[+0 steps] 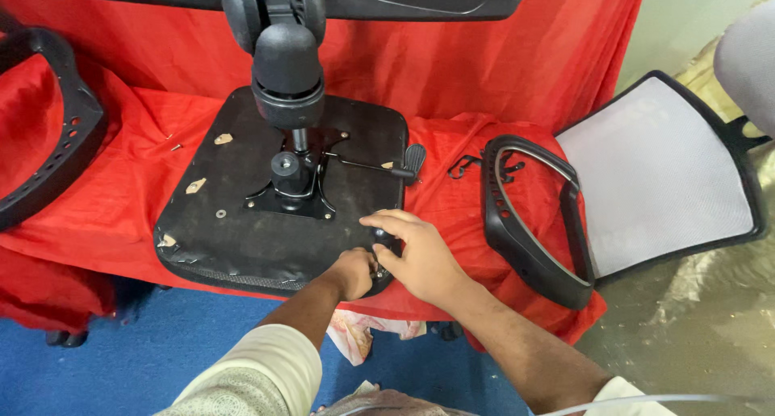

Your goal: The person uses a black T-handle Allen wrench to tighten screws on the underside of an office chair seat. The chair base and armrests are nearby on a red protective sheet. The person repeatedly inserts the wrench into screw holes and turns it clockwise to secure the seat to the gas lift mechanism.

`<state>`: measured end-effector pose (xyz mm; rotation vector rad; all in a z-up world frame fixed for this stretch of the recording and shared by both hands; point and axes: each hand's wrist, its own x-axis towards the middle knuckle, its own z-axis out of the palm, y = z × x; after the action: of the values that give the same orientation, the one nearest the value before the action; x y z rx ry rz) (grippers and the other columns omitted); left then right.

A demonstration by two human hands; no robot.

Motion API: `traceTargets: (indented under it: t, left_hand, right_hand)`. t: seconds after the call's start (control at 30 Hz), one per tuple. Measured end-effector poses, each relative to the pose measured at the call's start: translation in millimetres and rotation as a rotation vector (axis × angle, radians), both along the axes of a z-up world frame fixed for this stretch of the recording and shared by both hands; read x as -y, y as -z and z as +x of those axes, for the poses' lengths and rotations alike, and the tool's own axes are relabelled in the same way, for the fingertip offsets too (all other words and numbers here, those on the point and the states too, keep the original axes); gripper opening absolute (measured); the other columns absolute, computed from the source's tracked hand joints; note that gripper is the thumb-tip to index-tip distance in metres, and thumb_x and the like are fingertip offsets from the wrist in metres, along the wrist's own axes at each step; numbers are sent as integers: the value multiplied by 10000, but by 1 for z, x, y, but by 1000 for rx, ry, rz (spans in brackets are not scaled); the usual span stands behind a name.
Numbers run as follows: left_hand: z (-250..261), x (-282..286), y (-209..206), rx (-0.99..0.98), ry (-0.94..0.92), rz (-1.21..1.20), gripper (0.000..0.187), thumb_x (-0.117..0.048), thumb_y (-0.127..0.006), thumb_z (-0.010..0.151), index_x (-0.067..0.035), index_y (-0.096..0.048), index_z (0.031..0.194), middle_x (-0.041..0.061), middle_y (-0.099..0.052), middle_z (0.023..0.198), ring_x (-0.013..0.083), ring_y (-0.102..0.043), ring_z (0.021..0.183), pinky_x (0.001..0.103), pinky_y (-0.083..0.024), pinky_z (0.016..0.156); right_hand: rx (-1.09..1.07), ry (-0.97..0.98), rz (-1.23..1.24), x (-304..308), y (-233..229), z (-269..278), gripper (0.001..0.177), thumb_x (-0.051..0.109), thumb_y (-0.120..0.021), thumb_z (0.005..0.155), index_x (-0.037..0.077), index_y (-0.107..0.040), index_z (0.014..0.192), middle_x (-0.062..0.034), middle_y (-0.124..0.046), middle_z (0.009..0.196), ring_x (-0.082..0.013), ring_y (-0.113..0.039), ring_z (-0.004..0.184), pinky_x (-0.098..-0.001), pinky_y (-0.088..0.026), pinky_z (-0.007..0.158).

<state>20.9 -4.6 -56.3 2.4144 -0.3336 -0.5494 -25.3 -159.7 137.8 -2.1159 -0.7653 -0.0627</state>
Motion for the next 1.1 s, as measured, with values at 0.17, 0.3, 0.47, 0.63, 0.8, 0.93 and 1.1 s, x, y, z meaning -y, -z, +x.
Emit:
traceTargets:
  t: [0.17,0.3,0.47,0.63,0.8,0.93,1.1]
  left_hand:
    - [-1,1,5,28,21,62,315,-43,-593,825,-100,-746,1094,168,-615,1300,402,-565,1224,440,-475,1048]
    - [-3,4,5,-23,-31,60,364,-52,-602,838,-152,-740,1159,144,-569,1355,395,-513,1271,433,-447,1080]
    - [-2,5,6,-55,-52,81,398,-63,-614,838,-195,-716,1200,105,-567,1378,396,-496,1294,419,-439,1102]
    - [-6,8,-6,-55,-111,54,320,-79,-622,864,-190,-734,1143,106,-583,1363,399,-492,1296,415,-443,1112]
    - [-11,14,-24,-159,-162,78,424,-19,-597,851,-234,-691,1205,69,-513,1434,385,-400,1382,427,-436,1122]
    - [-3,16,-24,-199,-137,139,497,-61,-574,901,-283,-592,1345,92,-459,1486,404,-388,1384,475,-409,1117]
    - [3,12,-11,19,42,140,336,-191,-554,963,-194,-643,1288,137,-648,1336,369,-528,1322,486,-384,1132]
  right_hand:
    - [26,-47,57,3,8,4,320,45,-733,788,43,-724,1108,-154,-638,1314,-294,-627,1241,-349,-485,1048]
    - [-94,35,10,9,9,5,237,116,-841,802,79,-787,1030,-125,-625,1176,-249,-660,1085,-336,-541,978]
    - [-113,31,41,23,4,8,438,75,-791,803,103,-698,1230,-79,-682,1201,-193,-672,1088,-324,-526,936]
    - [-193,-33,143,29,5,12,418,38,-704,852,80,-667,1266,-55,-708,1284,-168,-682,1174,-321,-523,992]
    - [7,-164,153,31,14,9,333,14,-736,824,44,-718,1156,-106,-592,1388,-238,-593,1296,-353,-467,1069]
    - [-82,-121,111,26,17,5,262,72,-836,816,49,-765,1068,-113,-608,1213,-243,-640,1140,-343,-505,1041]
    - [-74,-116,101,23,10,1,397,30,-730,822,32,-707,1218,-116,-678,1209,-235,-652,1187,-335,-486,1038]
